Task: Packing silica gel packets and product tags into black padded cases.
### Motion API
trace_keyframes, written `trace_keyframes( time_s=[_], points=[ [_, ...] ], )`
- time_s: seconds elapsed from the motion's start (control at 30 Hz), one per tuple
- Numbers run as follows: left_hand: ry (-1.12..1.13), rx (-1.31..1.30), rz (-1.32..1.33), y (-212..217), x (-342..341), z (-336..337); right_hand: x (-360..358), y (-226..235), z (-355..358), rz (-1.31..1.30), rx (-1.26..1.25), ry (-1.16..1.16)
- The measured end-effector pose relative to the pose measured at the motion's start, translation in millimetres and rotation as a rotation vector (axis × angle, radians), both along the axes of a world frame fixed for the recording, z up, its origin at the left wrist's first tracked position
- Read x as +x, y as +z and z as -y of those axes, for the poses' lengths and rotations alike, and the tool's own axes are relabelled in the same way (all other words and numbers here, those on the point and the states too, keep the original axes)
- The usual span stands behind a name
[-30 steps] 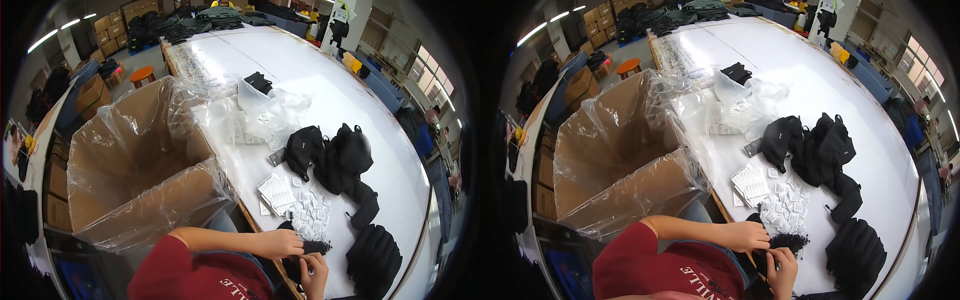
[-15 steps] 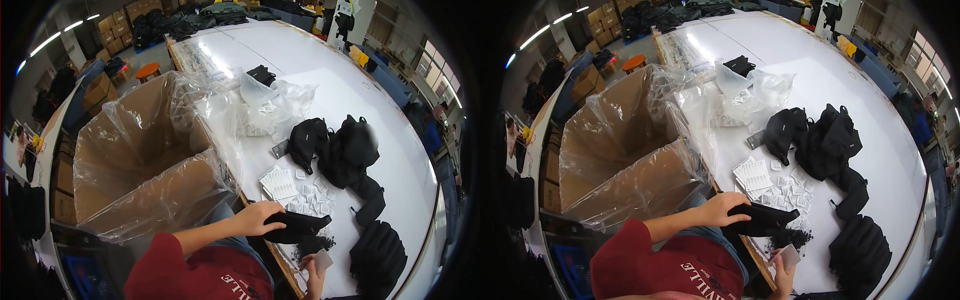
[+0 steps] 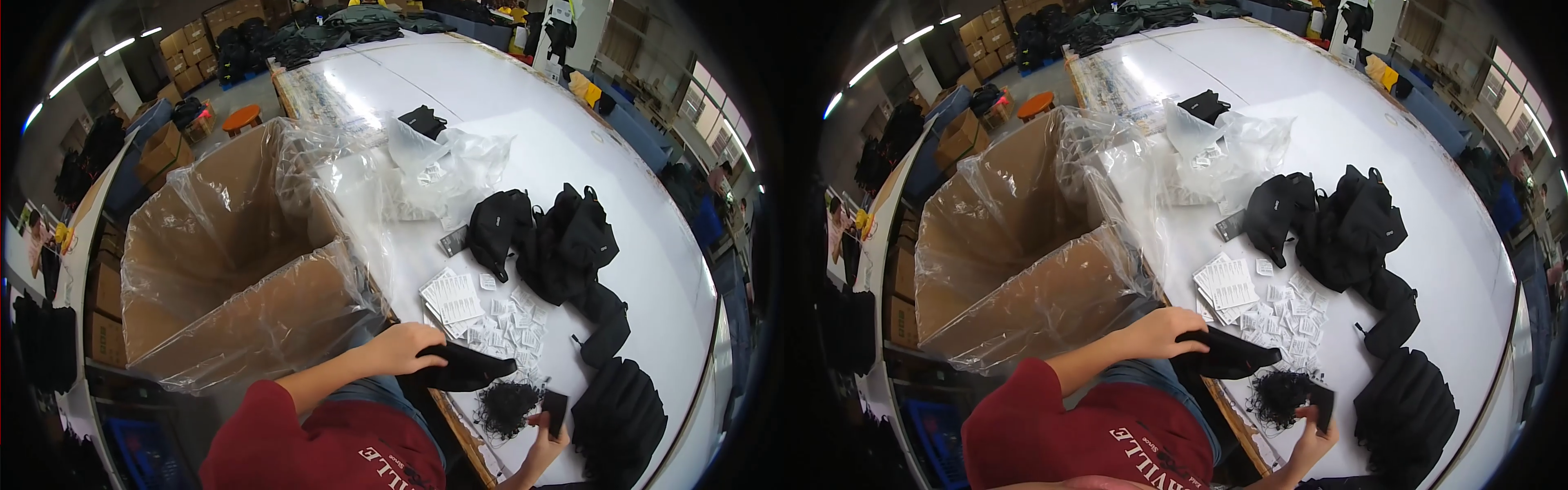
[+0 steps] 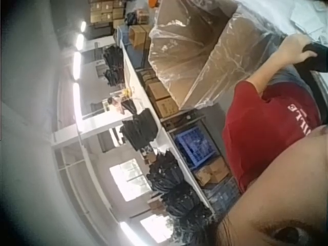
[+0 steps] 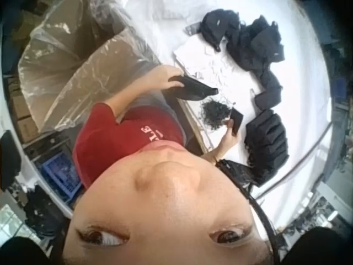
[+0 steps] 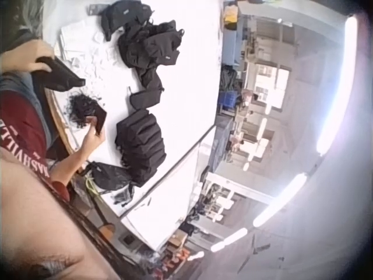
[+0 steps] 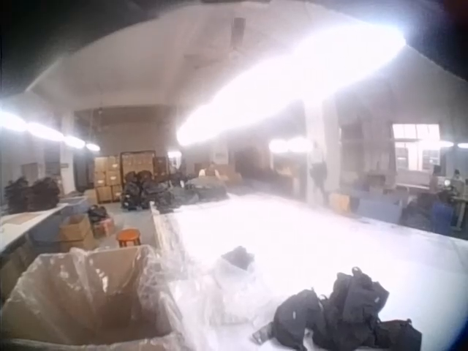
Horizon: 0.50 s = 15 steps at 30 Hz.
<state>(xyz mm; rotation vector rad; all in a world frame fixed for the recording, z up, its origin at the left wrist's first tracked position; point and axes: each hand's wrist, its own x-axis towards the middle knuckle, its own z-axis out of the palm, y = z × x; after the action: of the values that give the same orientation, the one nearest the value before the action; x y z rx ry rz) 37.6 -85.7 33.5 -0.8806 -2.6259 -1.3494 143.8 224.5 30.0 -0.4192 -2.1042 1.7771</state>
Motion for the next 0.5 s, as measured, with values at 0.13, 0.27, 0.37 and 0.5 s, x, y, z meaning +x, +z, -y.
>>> trace_keyframes(
  time_s=[0.13,0.27,0.37,0.5],
  points=[
    [-0.369,-0.223,0.241,5,16,1,-4,-17,-4,-0.305,-0.626,-0.296],
    [-0.756,-0.209,0.438,1,43,-19,-23,1,22,-0.332,-1.550,-0.086],
    [-0.823,-0.238,0.421,8,44,-26,-22,-20,27,-0.250,-1.657,0.084],
    [-0.819,-0.225,0.438,7,43,-25,-20,-32,25,-0.142,-1.556,-0.102]
  ],
)
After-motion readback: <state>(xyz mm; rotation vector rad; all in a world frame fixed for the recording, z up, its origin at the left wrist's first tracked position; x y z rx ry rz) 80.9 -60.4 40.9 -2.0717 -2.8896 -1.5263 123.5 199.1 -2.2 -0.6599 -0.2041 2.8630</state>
